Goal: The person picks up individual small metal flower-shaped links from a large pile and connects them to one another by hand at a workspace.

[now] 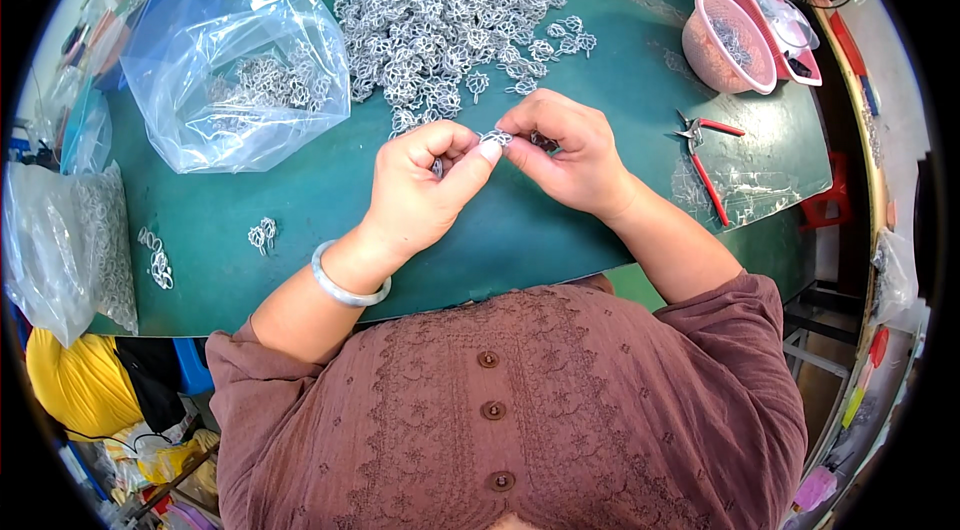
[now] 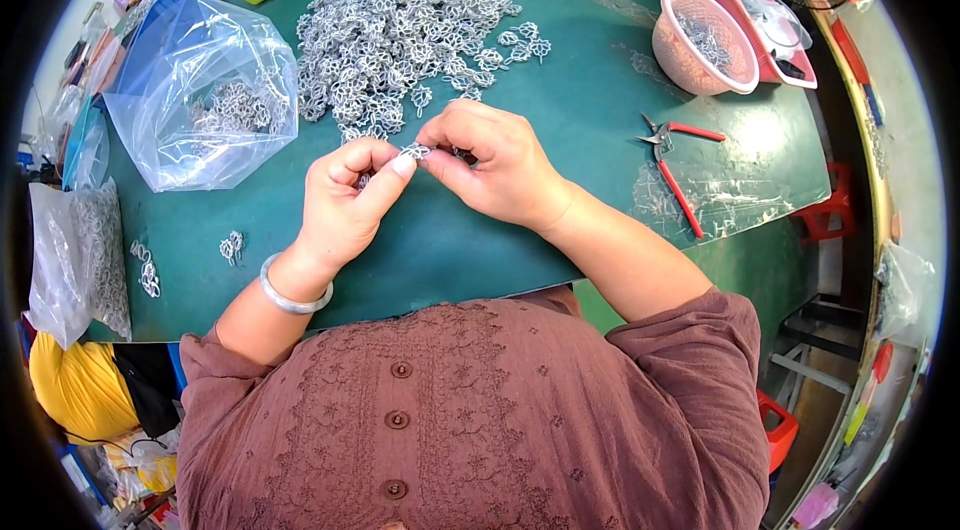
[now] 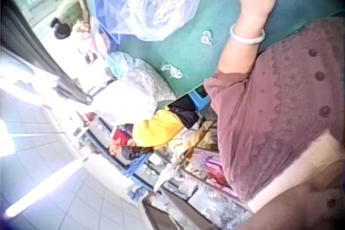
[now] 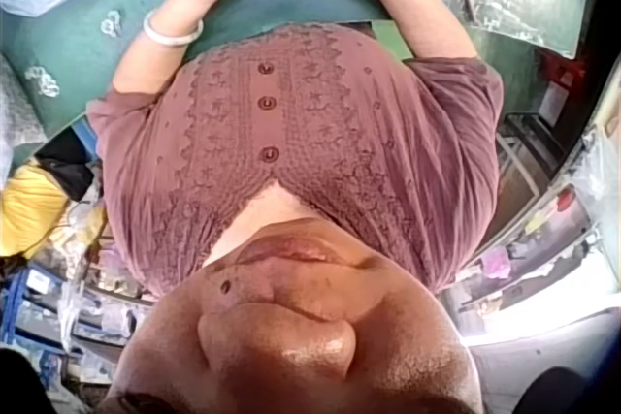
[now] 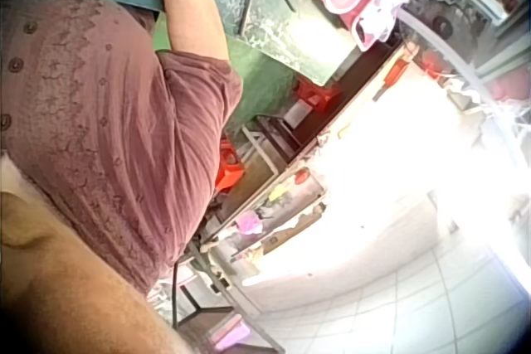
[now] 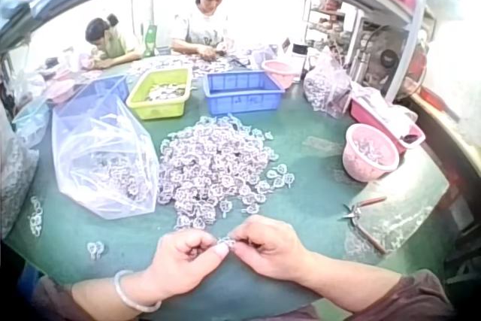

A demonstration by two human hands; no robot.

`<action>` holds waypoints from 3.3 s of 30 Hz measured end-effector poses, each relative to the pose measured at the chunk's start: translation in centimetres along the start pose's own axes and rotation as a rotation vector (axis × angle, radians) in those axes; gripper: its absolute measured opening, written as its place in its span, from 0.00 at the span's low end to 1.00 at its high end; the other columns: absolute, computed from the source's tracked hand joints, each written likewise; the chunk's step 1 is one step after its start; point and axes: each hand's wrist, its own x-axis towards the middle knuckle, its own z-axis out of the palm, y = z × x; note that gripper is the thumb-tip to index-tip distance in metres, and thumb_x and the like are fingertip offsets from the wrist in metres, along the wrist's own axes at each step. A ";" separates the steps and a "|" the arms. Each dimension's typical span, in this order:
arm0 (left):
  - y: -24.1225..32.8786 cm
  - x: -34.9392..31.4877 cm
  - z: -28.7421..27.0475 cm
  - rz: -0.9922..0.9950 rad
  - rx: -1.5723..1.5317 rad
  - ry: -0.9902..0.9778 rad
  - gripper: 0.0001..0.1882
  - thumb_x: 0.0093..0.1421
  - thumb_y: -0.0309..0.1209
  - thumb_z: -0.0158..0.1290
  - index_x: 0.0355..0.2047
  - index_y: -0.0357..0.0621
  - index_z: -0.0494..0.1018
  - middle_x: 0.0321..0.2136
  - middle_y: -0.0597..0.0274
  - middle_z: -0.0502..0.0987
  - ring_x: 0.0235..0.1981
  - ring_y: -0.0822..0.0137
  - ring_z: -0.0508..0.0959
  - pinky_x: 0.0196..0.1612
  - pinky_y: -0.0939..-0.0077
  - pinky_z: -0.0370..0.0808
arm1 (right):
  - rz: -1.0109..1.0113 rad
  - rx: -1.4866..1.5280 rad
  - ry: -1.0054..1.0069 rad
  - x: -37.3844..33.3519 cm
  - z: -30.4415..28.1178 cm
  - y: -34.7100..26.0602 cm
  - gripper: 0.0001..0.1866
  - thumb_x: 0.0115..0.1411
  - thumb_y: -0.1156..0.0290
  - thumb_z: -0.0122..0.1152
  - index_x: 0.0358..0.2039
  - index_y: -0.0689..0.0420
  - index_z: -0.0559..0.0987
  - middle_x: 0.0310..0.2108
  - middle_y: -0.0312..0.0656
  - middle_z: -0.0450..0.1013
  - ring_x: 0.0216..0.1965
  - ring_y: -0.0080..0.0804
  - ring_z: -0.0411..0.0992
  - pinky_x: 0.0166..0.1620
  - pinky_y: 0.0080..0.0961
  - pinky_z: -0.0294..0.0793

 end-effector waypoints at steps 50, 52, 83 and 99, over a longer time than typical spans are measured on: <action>2.2 3.4 -10.9 0.496 0.865 0.424 0.07 0.51 0.26 0.49 0.31 0.41 0.72 0.29 0.58 0.73 0.28 0.64 0.73 0.32 0.75 0.69 | -0.039 -0.301 -0.474 3.0 3.8 -0.1 0.08 0.44 0.69 0.57 0.26 0.58 0.75 0.26 0.43 0.67 0.34 0.41 0.67 0.38 0.33 0.68; 2.4 2.8 -9.2 0.383 0.653 0.339 0.06 0.52 0.24 0.48 0.31 0.40 0.72 0.25 0.61 0.72 0.23 0.70 0.71 0.27 0.79 0.68 | -0.037 -0.315 -0.463 2.8 4.5 0.2 0.07 0.44 0.70 0.57 0.24 0.58 0.75 0.26 0.44 0.67 0.33 0.41 0.67 0.37 0.33 0.68; -0.2 1.5 -6.0 -0.302 -0.121 0.065 0.06 0.56 0.31 0.48 0.29 0.42 0.71 0.19 0.70 0.71 0.18 0.82 0.68 0.21 0.91 0.63 | 0.731 0.989 -0.125 3.2 2.0 1.0 0.05 0.51 0.78 0.50 0.30 0.60 0.71 0.26 0.38 0.69 0.27 0.21 0.66 0.31 0.19 0.69; -1.1 1.2 -6.0 -0.210 0.036 0.015 0.07 0.56 0.30 0.48 0.30 0.41 0.72 0.19 0.71 0.71 0.19 0.83 0.66 0.21 0.92 0.62 | 0.191 -0.208 -0.454 2.1 3.6 1.2 0.14 0.44 0.63 0.60 0.30 0.56 0.74 0.16 0.36 0.65 0.20 0.27 0.66 0.27 0.24 0.66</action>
